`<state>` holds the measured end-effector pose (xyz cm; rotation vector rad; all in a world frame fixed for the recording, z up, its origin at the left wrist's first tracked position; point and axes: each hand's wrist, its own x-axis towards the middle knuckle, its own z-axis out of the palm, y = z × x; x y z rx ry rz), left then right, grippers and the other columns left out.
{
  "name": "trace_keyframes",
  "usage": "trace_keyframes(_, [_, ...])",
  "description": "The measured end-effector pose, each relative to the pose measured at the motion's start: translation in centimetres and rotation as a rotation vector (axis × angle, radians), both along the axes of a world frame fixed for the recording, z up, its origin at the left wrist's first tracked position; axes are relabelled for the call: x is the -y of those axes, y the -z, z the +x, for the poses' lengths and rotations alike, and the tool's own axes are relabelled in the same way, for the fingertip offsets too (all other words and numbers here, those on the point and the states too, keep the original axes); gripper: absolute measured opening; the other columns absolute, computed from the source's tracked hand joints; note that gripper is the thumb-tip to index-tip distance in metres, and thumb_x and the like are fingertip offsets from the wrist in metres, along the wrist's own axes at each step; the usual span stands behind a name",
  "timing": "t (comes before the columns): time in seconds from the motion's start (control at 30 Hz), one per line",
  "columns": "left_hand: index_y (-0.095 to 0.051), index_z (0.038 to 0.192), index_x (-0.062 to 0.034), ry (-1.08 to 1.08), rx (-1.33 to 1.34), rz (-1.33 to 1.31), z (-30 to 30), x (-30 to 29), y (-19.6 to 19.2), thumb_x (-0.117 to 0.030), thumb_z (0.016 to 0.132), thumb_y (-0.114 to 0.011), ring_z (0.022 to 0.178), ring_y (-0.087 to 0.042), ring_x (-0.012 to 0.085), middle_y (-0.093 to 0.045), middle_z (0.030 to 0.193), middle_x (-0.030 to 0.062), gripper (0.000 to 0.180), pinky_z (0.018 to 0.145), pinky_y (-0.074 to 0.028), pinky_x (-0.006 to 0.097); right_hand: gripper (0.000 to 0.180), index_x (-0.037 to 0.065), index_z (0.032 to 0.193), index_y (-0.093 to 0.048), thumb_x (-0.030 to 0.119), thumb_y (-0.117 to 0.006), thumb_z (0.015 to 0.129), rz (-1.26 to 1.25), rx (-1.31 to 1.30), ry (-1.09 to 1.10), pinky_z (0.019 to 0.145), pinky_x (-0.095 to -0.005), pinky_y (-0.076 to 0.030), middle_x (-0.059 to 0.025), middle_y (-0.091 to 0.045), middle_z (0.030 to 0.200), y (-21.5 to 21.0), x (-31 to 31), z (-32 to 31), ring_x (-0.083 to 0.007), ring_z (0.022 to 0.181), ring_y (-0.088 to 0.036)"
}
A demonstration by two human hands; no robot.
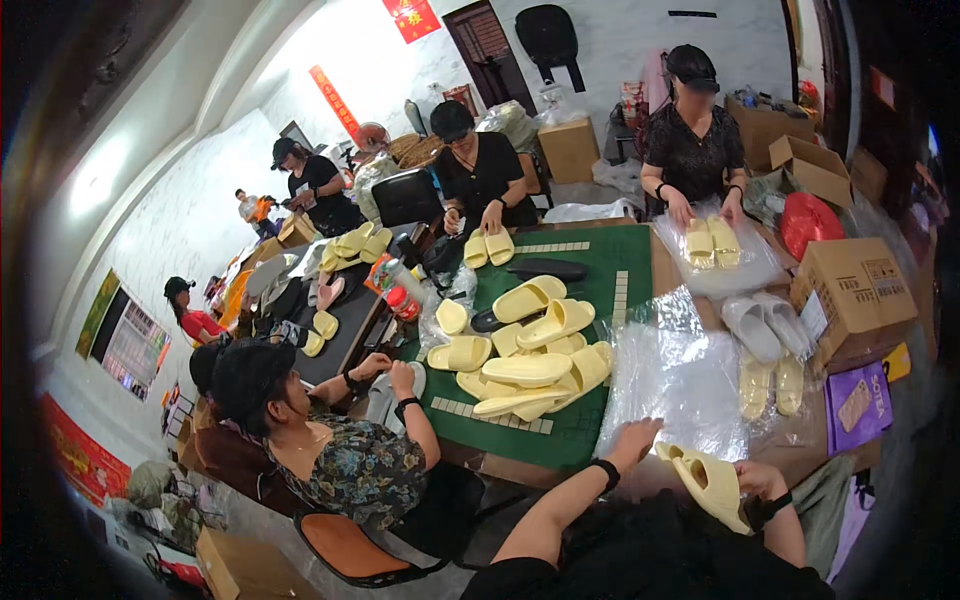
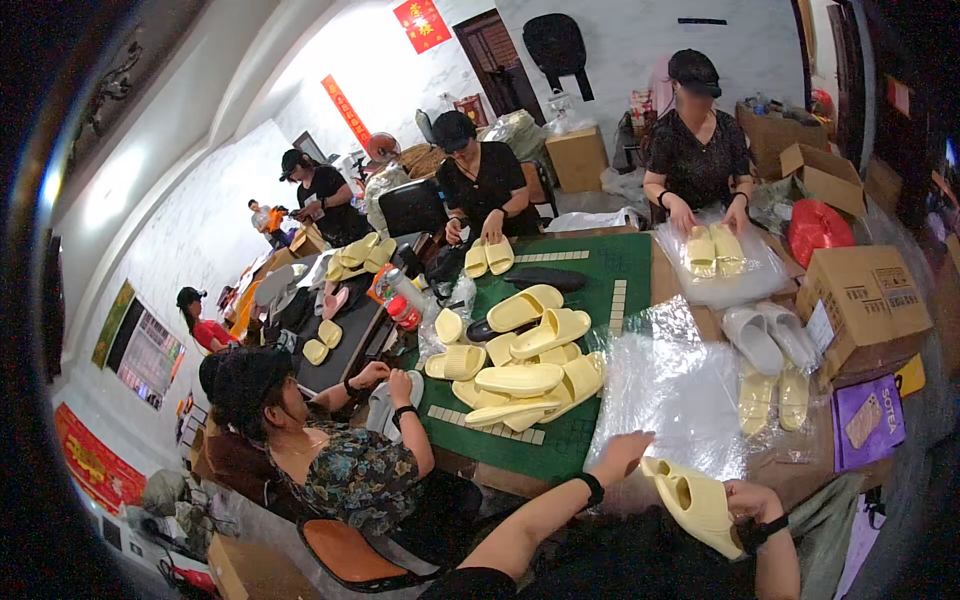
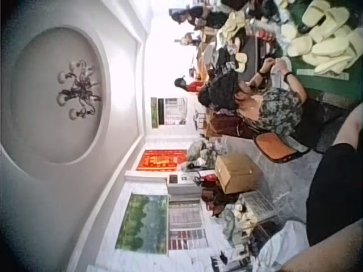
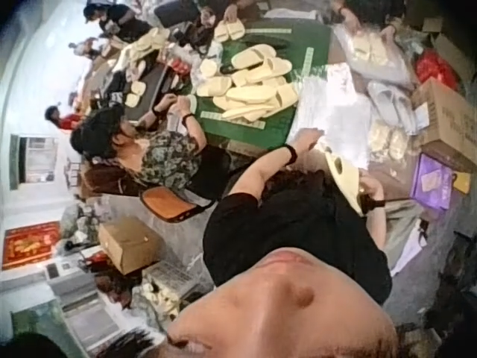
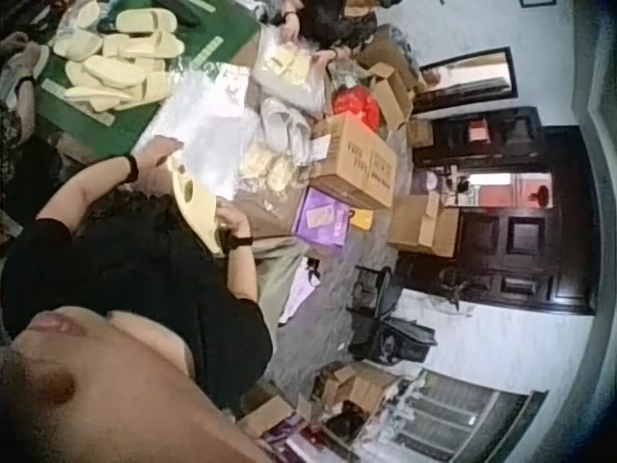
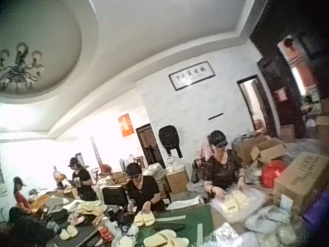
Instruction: Packaging finished slippers into plastic bags and placing them into a large storage bag.
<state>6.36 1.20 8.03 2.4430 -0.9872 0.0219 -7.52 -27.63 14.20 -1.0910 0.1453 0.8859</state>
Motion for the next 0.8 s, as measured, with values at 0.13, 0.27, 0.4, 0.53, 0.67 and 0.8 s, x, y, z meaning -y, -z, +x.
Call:
trace_keyframes(0.13, [-0.049,0.109,-0.0105,-0.119,0.183,0.261,1.6,1.6,-1.5,-0.011,0.079,-0.046,0.070,-0.057,0.0255,-0.055,0.082,0.0081,0.030,0.059,-0.045,0.038,0.028,-0.004,0.103,-0.059,0.004,-0.059,0.077,-0.072,0.128,-0.117,0.066,-0.0226,-0.045,-0.0022,-0.062,0.091,-1.3,-1.5,0.2,-0.0082,0.076,-0.056])
trace_keyframes(0.27, [-0.050,0.109,-0.0098,-0.150,0.177,0.107,2.6,1.3,-1.4,-0.012,0.079,-0.045,0.069,-0.055,0.0257,-0.054,0.082,0.0080,0.031,0.060,-0.046,0.038,0.028,-0.002,0.100,-0.060,0.008,-0.061,0.075,-0.078,0.264,-0.283,0.055,-0.0203,-0.040,0.0023,-0.061,0.081,1.8,-1.2,1.8,-0.0035,0.064,-0.050])
trace_keyframes(0.4, [-0.055,0.101,-0.0073,-0.147,0.244,0.124,2.9,0.8,-2.3,-0.010,0.079,-0.047,0.073,-0.055,0.0283,-0.056,0.082,0.0100,0.024,0.061,-0.045,0.040,0.025,-0.004,0.099,-0.060,0.008,-0.062,0.077,-0.015,0.202,-0.175,0.063,-0.0219,-0.045,-0.0006,-0.063,0.087,3.1,-0.4,1.4,-0.0070,0.072,-0.056])
trace_keyframes(0.53, [-0.058,0.094,-0.0075,-0.157,0.401,-0.123,2.4,0.7,-3.7,-0.007,0.080,-0.048,0.081,-0.057,0.0276,-0.060,0.088,0.0107,0.018,0.068,-0.045,0.038,0.028,-0.005,0.103,-0.058,0.007,-0.060,0.079,0.089,0.136,-0.051,0.071,-0.0221,-0.046,-0.0032,-0.063,0.094,-1.8,-1.2,0.8,-0.0084,0.078,-0.058])
trace_keyframes(0.67, [-0.056,0.084,-0.0063,-0.142,0.379,-0.122,1.7,0.3,-3.5,-0.011,0.080,-0.051,0.085,-0.057,0.0291,-0.061,0.096,0.0129,0.008,0.073,-0.046,0.039,0.031,-0.006,0.108,-0.056,0.007,-0.059,0.080,0.064,0.127,-0.006,0.075,-0.0230,-0.046,-0.0055,-0.062,0.100,-1.5,-1.1,0.4,-0.0096,0.085,-0.057])
trace_keyframes(0.8, [-0.052,0.079,-0.0041,0.099,0.083,-0.098,1.3,-0.1,-2.6,-0.010,0.079,-0.050,0.081,-0.056,0.0347,-0.059,0.086,0.0178,0.007,0.069,-0.045,0.043,0.033,-0.006,0.110,-0.055,0.004,-0.059,0.079,0.099,0.171,-0.023,0.076,-0.0233,-0.046,-0.0056,-0.062,0.100,0.1,-0.9,0.1,-0.0099,0.086,-0.057])
